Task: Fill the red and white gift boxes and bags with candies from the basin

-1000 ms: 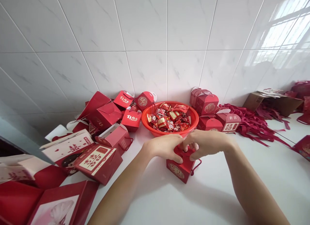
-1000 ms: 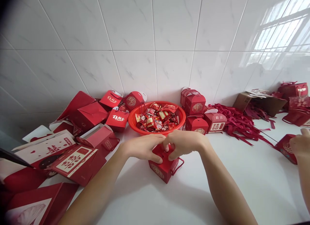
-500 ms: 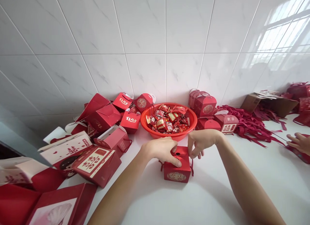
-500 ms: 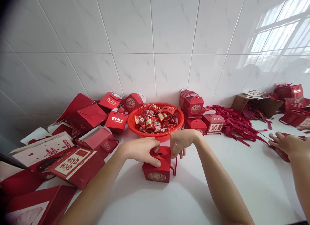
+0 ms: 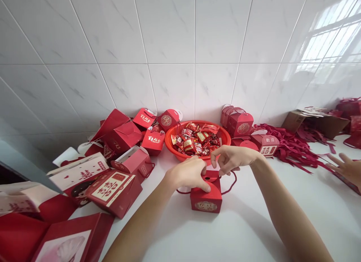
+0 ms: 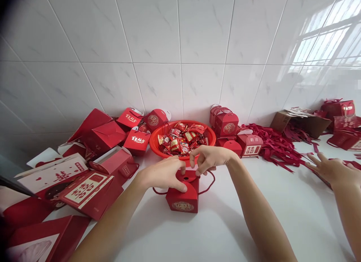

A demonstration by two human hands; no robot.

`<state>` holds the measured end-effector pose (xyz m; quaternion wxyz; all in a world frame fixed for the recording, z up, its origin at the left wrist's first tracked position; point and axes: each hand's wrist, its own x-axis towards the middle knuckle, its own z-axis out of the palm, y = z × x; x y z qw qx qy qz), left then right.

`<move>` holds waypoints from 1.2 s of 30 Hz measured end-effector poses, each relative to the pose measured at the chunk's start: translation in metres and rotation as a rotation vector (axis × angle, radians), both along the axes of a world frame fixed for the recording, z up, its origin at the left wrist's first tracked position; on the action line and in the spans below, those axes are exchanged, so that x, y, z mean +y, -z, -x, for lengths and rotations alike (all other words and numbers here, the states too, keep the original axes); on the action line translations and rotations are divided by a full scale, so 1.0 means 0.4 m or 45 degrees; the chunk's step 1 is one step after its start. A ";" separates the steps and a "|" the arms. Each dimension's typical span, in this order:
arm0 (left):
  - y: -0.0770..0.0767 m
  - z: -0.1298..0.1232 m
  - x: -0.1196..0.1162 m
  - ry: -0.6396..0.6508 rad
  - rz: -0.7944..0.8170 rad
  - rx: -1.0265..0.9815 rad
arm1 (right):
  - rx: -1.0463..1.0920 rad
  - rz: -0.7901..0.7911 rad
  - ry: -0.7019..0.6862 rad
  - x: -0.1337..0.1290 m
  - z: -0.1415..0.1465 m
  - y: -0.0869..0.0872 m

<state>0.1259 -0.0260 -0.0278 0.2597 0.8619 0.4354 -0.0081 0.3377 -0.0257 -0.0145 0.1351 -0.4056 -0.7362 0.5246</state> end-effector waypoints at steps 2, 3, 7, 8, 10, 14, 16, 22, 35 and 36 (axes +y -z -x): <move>-0.021 0.005 -0.010 -0.040 0.048 -0.271 | 0.111 0.019 0.075 0.007 -0.003 -0.009; -0.033 0.008 -0.015 -0.047 0.111 -0.442 | 0.175 0.036 0.116 0.011 -0.004 -0.012; -0.075 0.018 -0.043 0.037 0.390 -1.028 | 0.398 -0.010 0.240 0.006 -0.010 -0.032; -0.081 0.019 -0.051 0.067 0.422 -1.107 | 0.419 -0.050 0.262 -0.002 -0.009 -0.039; -0.086 0.017 -0.065 0.104 0.451 -1.185 | 0.401 -0.143 0.323 -0.026 -0.004 -0.055; -0.078 0.000 -0.086 0.134 0.419 -1.221 | 0.191 -0.377 0.461 -0.077 0.022 -0.073; -0.070 -0.010 -0.091 0.155 0.371 -1.218 | 0.061 -0.484 0.510 -0.094 0.039 -0.068; -0.056 -0.014 -0.090 0.156 0.238 -1.155 | -0.080 -0.675 0.588 -0.105 0.061 -0.047; -0.051 -0.029 -0.078 0.265 -0.123 -1.150 | 0.566 -1.535 1.717 -0.121 -0.108 -0.115; -0.043 -0.034 -0.068 0.295 -0.101 -1.096 | 0.587 -1.557 1.737 -0.111 -0.122 -0.113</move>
